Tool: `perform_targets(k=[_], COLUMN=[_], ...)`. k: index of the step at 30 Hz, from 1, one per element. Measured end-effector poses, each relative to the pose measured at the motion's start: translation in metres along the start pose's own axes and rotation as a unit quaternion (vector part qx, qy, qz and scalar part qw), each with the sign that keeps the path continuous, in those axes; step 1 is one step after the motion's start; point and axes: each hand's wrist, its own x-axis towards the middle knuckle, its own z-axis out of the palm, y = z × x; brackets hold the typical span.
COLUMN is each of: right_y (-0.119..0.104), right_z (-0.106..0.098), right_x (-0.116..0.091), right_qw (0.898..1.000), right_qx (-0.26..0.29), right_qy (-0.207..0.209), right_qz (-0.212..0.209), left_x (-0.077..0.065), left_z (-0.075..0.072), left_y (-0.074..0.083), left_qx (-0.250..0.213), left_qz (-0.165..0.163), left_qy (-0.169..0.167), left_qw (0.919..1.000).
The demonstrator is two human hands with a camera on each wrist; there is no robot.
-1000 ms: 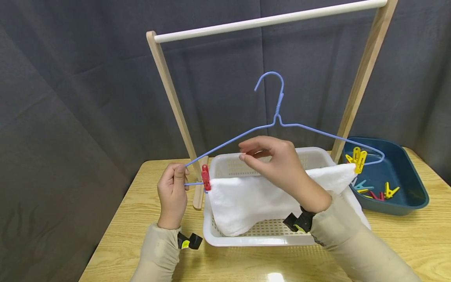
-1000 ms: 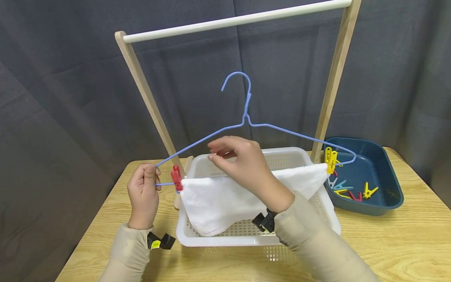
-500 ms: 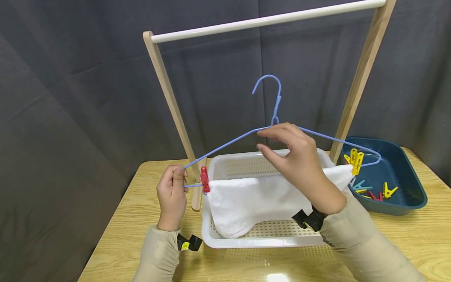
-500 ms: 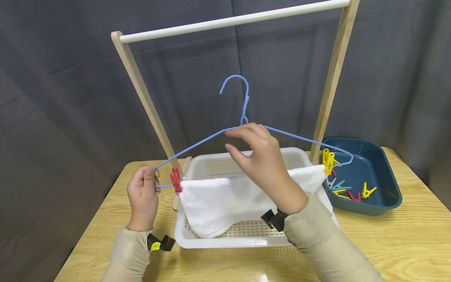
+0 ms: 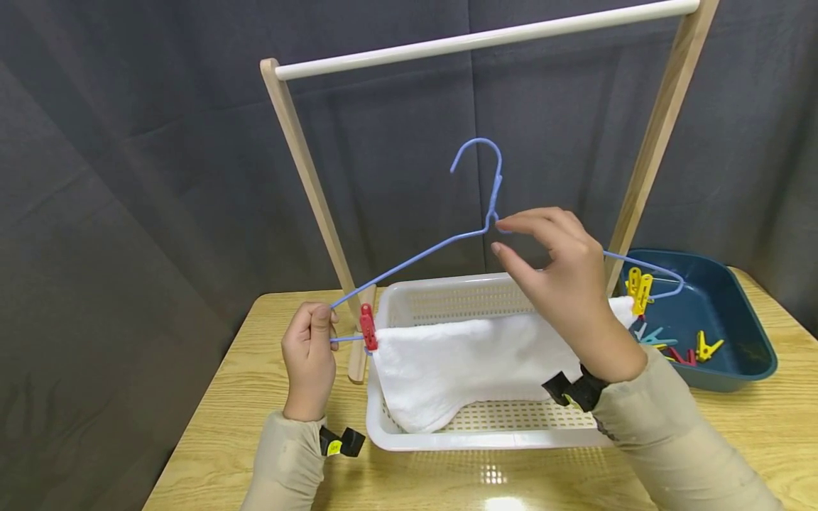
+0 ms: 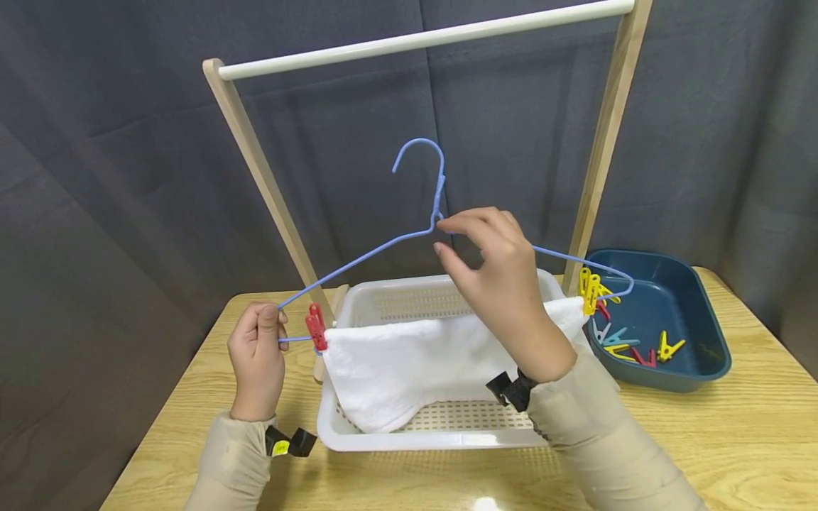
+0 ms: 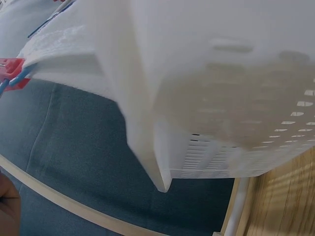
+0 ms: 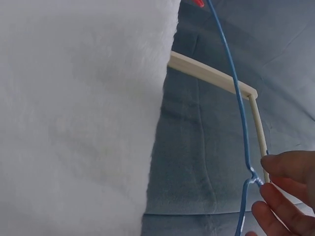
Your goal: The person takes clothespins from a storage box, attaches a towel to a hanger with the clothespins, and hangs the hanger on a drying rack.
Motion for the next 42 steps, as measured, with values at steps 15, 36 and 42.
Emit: perform_targets(k=[15,36,42], right_y=[0.013,0.017,0.017], right_z=[-0.002,-0.008,-0.01], right_x=[0.001,0.002,0.002], right_qw=[0.997,0.997,0.997], right_qx=[-0.028,-0.035,-0.027], right_qy=[-0.029,-0.046,-0.048], right_qz=[0.07,0.055,0.061], left_x=[-0.003,-0.007,-0.007], left_z=[-0.004,-0.005,-0.006], left_y=[0.0,-0.003,-0.003], left_qx=[-0.008,-0.022,-0.024], left_qz=[-0.002,-0.008,-0.03], left_qy=[0.004,0.008,0.004], left_qw=[1.0,0.9997,0.9993])
